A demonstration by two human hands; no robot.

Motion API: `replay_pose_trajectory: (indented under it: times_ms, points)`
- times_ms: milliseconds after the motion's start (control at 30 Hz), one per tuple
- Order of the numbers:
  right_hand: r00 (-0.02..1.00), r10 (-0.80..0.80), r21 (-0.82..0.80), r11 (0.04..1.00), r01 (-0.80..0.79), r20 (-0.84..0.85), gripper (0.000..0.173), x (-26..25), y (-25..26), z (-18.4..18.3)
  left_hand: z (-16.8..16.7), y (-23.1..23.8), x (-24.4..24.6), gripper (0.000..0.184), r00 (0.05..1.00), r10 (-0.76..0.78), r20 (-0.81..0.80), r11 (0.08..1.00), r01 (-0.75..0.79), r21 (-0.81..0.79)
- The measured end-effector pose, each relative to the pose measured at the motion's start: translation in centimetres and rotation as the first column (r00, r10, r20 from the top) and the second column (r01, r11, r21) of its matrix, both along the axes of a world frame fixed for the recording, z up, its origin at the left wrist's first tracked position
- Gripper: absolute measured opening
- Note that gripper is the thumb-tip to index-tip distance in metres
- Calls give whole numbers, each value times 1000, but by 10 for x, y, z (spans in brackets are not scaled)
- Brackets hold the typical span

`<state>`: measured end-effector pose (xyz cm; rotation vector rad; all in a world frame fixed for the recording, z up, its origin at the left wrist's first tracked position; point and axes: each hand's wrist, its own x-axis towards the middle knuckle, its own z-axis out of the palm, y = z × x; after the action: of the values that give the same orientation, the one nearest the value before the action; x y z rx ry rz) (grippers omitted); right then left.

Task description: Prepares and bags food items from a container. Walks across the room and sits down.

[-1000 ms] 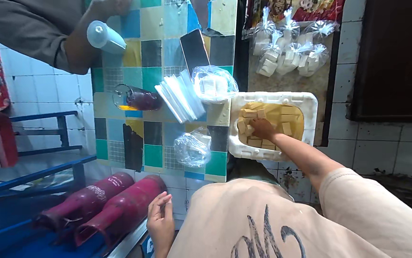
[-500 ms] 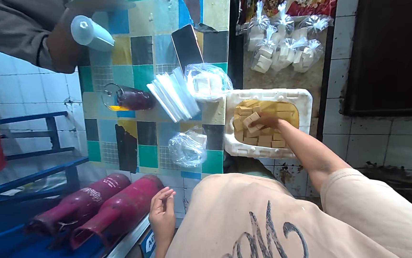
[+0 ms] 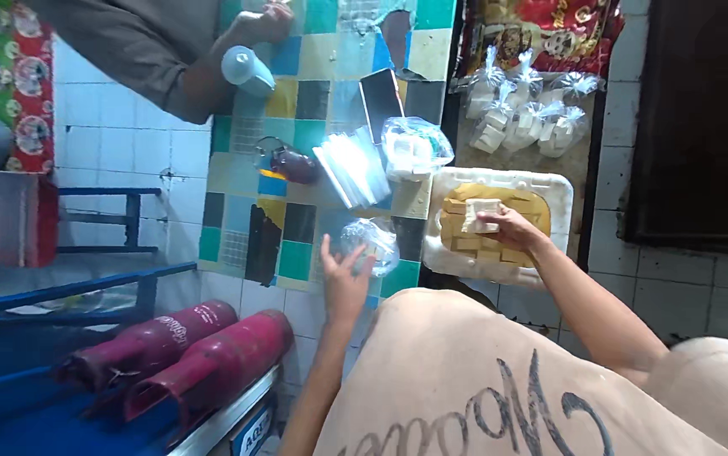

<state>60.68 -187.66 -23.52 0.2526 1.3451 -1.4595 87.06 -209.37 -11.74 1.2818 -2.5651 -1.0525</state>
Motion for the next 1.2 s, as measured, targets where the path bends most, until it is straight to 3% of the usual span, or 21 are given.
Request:
replay_pose_trajectory:
  times_ms: [100, 167, 267, 400, 467, 533, 633, 700, 800, 900, 967, 1100, 1200]
  points:
    - [994, -101, -202, 975, 91, -39, 22, 22, -6, 59, -6, -22, -16, 24, 978, -105, 179, 994, 101, 35]
    - [992, -108, -341, 937, 81, -62, 28, 41, -21, 87, -8, -35, -18, 21, 972, -200, 126, 979, 195, 54]
    - [992, -104, -457, 887, 63, -65, 28, 75, -60, 116, -3, -45, -18, 32, 948, -320, 7, 947, 319, 33]
    - [981, -124, -451, 891, 44, -150, 29, 130, -106, 120, 12, -48, -23, 41, 926, -375, 45, 915, 362, 179]
    - [921, -124, -360, 933, -18, -368, 34, 148, -117, 104, 15, -49, -22, 44, 928, -372, 12, 909, 362, 209]
    - [750, -30, -204, 969, -141, -661, 41, 157, -117, 90, 19, -52, -23, 46, 918, -397, 23, 896, 382, 229]
    - [305, 174, 88, 957, -277, -936, 36, 155, -116, 88, 21, -54, -27, 39, 896, -443, 35, 876, 424, 231]
    - [95, 361, 309, 886, -346, -928, 32, 154, -118, 98, 20, -55, -29, 37, 895, -445, 39, 879, 428, 210]
    - [-21, 628, 594, 724, -351, -778, 29, 155, -131, 113, 23, -53, -31, 48, 891, -451, 55, 882, 436, 177]
    - [36, 854, 781, 490, -387, -519, 26, 154, -158, 134, 22, -43, -32, 58, 848, -526, 64, 849, 517, 110]
    - [117, 894, 806, 442, -394, -433, 29, 153, -172, 143, 19, -36, -31, 62, 839, -541, 57, 840, 536, 84]
    - [178, 899, 788, 436, -435, -399, 32, 149, -174, 137, 8, -26, -21, 57, 852, -521, -40, 853, 522, 6]
    - [264, 799, 730, 601, -325, -541, 32, 146, -166, 121, 4, -10, -12, 58, 862, -475, -176, 880, 468, -79]
